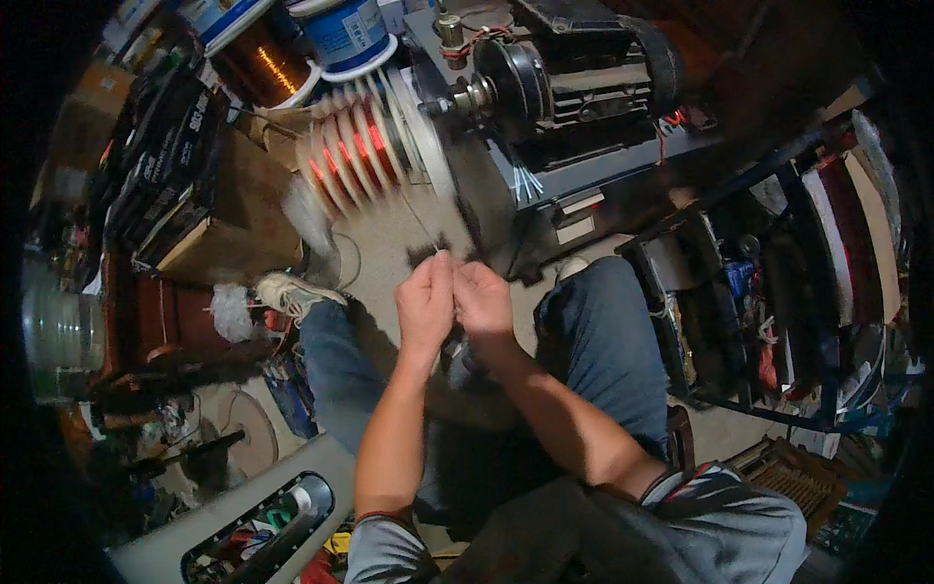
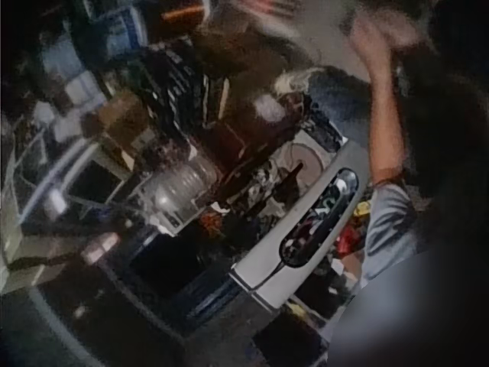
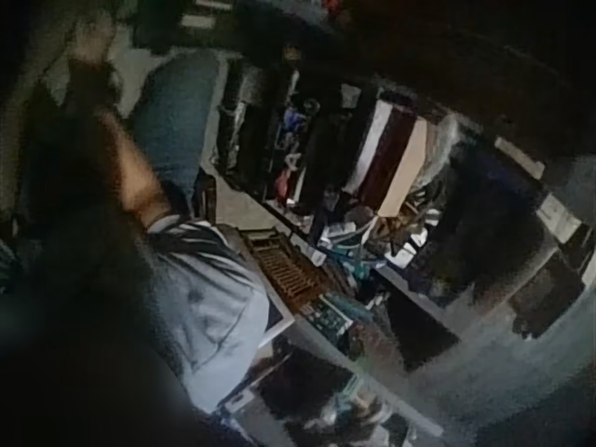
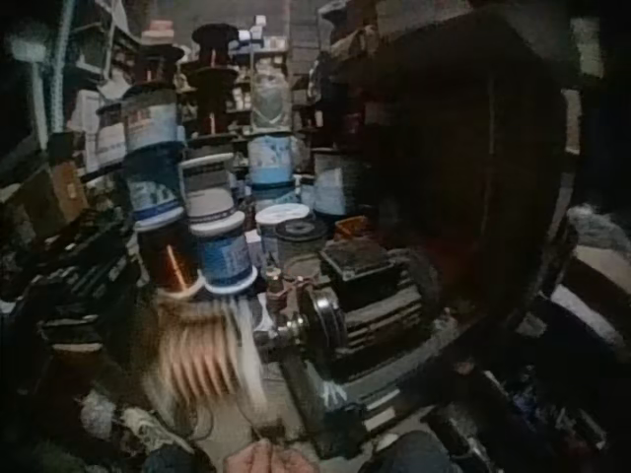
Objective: The person winds red wire onto a white slotted bobbin using a motorized coil winder. They guide the wire by hand, pause to adjust the winding, and continue until the bobbin is filled.
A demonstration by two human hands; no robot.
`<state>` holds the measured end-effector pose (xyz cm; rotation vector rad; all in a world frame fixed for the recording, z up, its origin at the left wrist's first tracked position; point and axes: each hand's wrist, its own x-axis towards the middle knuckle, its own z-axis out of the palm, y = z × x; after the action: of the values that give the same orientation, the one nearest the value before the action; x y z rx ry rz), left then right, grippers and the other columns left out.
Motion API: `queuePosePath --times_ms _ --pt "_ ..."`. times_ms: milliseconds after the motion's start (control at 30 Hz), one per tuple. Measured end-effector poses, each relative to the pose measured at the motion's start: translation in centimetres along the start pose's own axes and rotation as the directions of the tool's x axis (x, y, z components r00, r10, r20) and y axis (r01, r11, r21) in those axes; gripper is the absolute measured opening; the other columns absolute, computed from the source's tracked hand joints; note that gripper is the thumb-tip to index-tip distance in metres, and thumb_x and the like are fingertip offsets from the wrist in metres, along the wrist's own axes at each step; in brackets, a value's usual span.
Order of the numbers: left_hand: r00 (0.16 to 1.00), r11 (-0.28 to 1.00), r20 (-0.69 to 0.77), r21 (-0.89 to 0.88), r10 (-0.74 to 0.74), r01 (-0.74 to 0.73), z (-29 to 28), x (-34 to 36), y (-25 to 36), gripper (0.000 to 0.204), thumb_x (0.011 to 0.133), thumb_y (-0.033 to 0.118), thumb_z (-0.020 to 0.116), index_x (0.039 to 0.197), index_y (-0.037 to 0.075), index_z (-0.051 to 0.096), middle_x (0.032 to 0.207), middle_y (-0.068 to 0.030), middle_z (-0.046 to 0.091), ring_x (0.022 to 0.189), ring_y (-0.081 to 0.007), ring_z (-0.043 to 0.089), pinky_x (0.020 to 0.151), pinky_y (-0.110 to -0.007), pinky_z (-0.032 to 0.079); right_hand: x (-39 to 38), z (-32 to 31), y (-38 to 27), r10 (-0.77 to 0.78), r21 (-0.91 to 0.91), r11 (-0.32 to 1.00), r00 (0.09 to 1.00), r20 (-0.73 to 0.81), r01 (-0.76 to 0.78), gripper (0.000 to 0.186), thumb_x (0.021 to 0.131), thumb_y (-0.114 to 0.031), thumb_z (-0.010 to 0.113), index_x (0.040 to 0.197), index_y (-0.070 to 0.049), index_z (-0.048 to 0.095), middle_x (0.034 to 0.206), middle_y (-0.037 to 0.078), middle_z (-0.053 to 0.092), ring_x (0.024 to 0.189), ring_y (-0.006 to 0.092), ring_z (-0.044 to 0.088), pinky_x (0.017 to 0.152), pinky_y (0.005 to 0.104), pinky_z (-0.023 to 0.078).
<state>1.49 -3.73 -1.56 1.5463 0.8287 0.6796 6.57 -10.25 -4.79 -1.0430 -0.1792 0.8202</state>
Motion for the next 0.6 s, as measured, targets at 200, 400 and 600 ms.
queuePosePath --times_ms 200,400,600 --pt "1.0 0.998 0.021 0.069 0.009 -0.01 -0.4 0.0 -0.5 0.035 0.098 0.025 0.048 0.087 -0.003 0.066 0.073 -0.0026 0.063 0.068 -0.0071 0.055 0.059 -0.024 0.047 0.0 0.2 0.1 0.049 0.047 0.998 0.999 0.004 -0.049 0.02 0.095 -0.015 0.056 0.088 0.003 0.06 0.084 0.002 0.062 0.074 0.0059 0.053 0.066 0.0218 0.045" --pt "1.0 0.996 0.013 0.092 0.008 -0.01 -0.3 0.0 -0.3 0.035 0.098 0.025 0.048 0.088 -0.003 0.066 0.074 -0.003 0.063 0.068 -0.0074 0.055 0.06 -0.024 0.047 -0.2 0.4 -0.3 0.053 0.117 0.992 0.998 0.02 -0.055 0.019 0.095 -0.014 0.056 0.09 0.003 0.061 0.085 0.001 0.062 0.074 0.0059 0.054 0.066 0.0214 0.045" --pt "1.0 0.998 0.02 0.061 0.015 -0.016 -0.3 0.0 0.2 0.035 0.098 0.024 0.048 0.087 -0.004 0.065 0.075 -0.0032 0.064 0.068 -0.008 0.056 0.061 -0.024 0.047 -0.1 0.3 -0.5 0.045 0.085 0.995 0.999 0.012 -0.046 0.017 0.094 -0.013 0.057 0.088 0.002 0.061 0.084 0.0 0.061 0.073 0.0056 0.053 0.063 0.0213 0.044"
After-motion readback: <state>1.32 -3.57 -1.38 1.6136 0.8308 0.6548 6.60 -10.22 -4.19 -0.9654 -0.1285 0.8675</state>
